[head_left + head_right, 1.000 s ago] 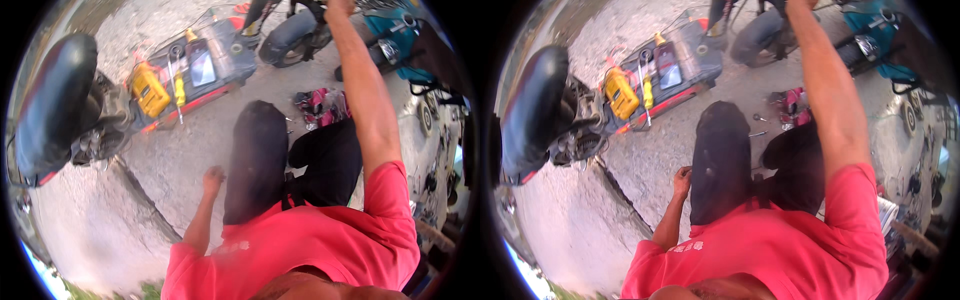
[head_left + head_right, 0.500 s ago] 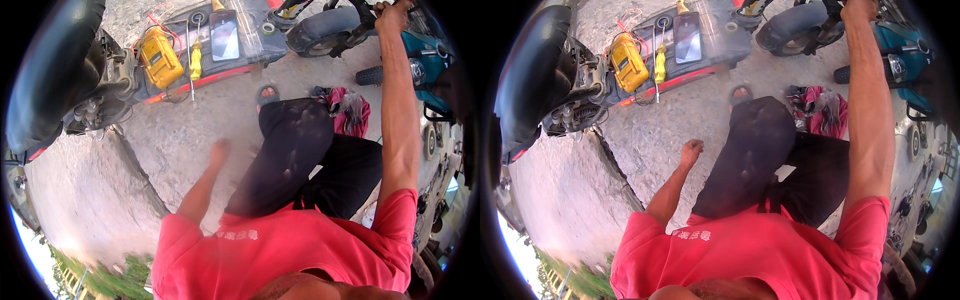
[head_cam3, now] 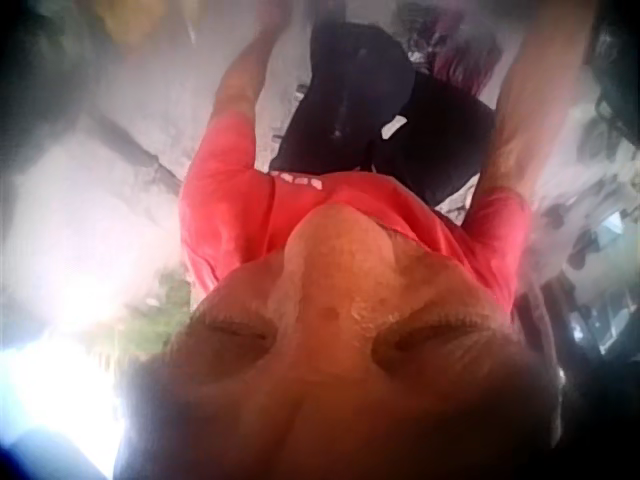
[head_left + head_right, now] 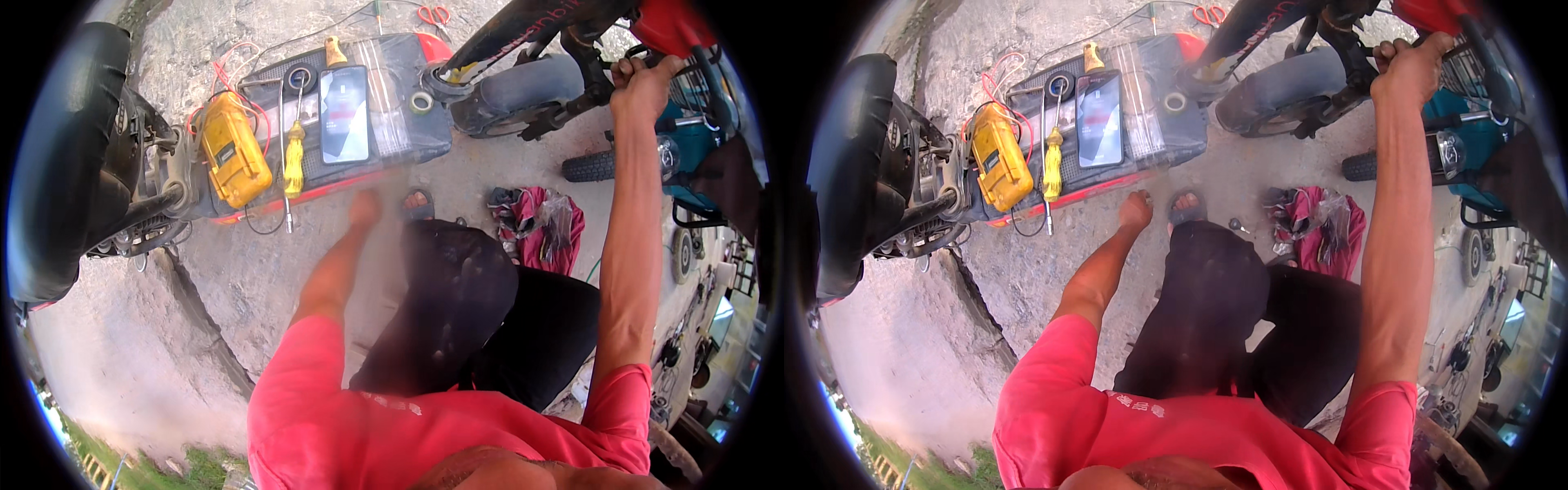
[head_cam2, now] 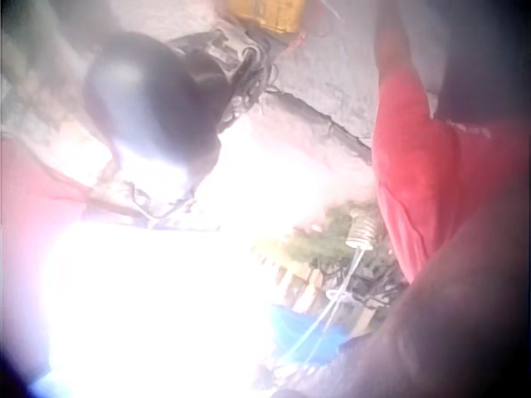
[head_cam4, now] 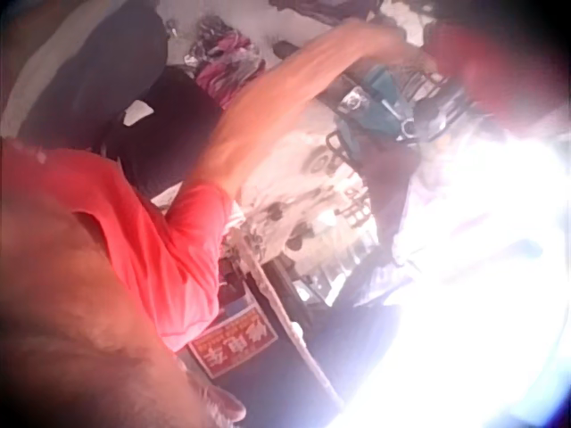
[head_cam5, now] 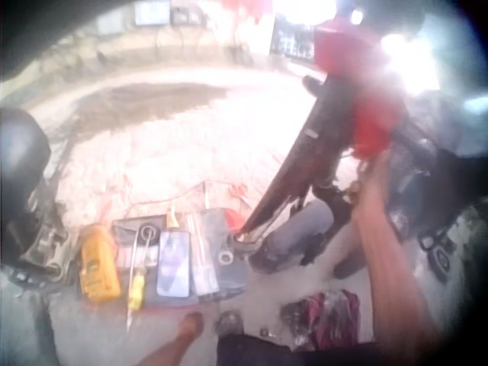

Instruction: The person uses a screwdriver to tighten or loosen screws on the front frame of a red and black electric bicycle, then moves to the rear to work on the seat and back frame area.

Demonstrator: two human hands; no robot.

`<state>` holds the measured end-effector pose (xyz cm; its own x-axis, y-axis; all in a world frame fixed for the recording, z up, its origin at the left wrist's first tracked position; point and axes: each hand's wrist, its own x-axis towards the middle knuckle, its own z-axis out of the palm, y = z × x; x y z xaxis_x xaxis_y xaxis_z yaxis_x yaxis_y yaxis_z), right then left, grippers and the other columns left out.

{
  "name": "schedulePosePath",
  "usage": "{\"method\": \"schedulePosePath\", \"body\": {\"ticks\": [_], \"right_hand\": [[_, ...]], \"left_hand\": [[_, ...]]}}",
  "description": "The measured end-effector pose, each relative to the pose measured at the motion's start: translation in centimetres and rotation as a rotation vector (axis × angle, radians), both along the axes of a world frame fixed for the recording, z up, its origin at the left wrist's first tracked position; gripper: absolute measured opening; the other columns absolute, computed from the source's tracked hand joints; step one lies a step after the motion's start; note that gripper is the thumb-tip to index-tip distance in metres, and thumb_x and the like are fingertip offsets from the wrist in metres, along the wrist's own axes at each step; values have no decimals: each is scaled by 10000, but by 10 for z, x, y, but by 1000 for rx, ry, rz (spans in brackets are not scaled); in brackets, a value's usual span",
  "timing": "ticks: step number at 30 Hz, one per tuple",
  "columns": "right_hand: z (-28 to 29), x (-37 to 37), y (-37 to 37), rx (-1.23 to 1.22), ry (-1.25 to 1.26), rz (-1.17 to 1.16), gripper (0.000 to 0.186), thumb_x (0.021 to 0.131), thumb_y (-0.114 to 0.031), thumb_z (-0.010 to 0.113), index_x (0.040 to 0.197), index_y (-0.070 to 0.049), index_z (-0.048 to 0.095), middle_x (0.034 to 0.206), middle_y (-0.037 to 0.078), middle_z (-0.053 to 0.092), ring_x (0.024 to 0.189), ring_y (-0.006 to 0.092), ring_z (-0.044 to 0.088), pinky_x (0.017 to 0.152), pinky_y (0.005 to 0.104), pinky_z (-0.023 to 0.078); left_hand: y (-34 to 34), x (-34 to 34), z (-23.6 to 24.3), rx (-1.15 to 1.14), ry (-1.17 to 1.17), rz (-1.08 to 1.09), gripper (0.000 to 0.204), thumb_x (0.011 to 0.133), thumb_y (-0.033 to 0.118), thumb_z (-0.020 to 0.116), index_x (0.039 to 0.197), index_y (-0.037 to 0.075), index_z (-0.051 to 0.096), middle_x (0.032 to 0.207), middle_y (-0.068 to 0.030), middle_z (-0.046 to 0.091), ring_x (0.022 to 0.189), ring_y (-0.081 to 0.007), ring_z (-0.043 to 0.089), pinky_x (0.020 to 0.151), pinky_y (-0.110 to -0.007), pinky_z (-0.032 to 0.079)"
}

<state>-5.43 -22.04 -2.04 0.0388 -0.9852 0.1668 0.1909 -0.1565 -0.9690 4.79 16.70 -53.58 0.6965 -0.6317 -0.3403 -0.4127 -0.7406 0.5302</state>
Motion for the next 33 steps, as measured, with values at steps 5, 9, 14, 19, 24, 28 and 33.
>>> {"method": "schedulePosePath", "body": {"ticks": [5,9,14,19,24,28,33], "right_hand": [[-1,2,6,10,-6,-26,560,1043,-594,429,1182,-51,429,847,100,522,581,163,494,602,332,475],[1,-3,8,-3,-23,-34,544,1032,-600,448,1145,-68,432,817,82,501,578,155,473,598,332,468],[3,6,14,-10,-27,-23,507,1059,-595,410,1038,-88,420,696,22,433,539,147,442,544,307,427],[4,0,13,52,-62,6,581,1022,-681,472,1315,-180,438,768,0,384,586,125,417,621,306,434],[3,8,18,54,-97,-34,537,1032,-642,494,1232,-145,462,695,-7,395,536,127,419,551,286,412],[7,6,22,38,-108,-27,512,1035,-628,503,1176,-138,458,666,-12,400,523,126,436,516,278,404],[6,4,19,5,-113,-49,507,1039,-628,493,1129,-130,459,634,-24,378,499,121,430,468,278,385]], "left_hand": [[-2,10,-14,128,41,-95,261,935,216,602,1144,80,680,1198,-240,673,1116,-432,666,941,-534,533],[-12,13,0,146,68,-134,279,947,237,594,1143,47,652,1156,-237,691,1105,-438,671,943,-540,531],[-10,8,-1,159,21,-172,292,944,229,591,1176,56,627,1131,-222,710,1085,-444,677,947,-539,529],[-13,6,-1,74,-10,-244,310,923,185,578,1184,31,643,1153,-234,704,1079,-438,682,954,-519,537],[-5,4,-13,123,-81,-289,296,910,166,558,1160,68,684,1168,-224,700,1097,-426,674,966,-516,532],[-16,-6,-2,179,-49,-331,281,938,186,543,1153,105,705,1184,-222,695,1120,-422,663,973,-520,525],[-27,-7,3,117,-9,-332,319,995,234,496,1208,107,697,1176,-225,701,1083,-433,675,942,-538,528]]}}
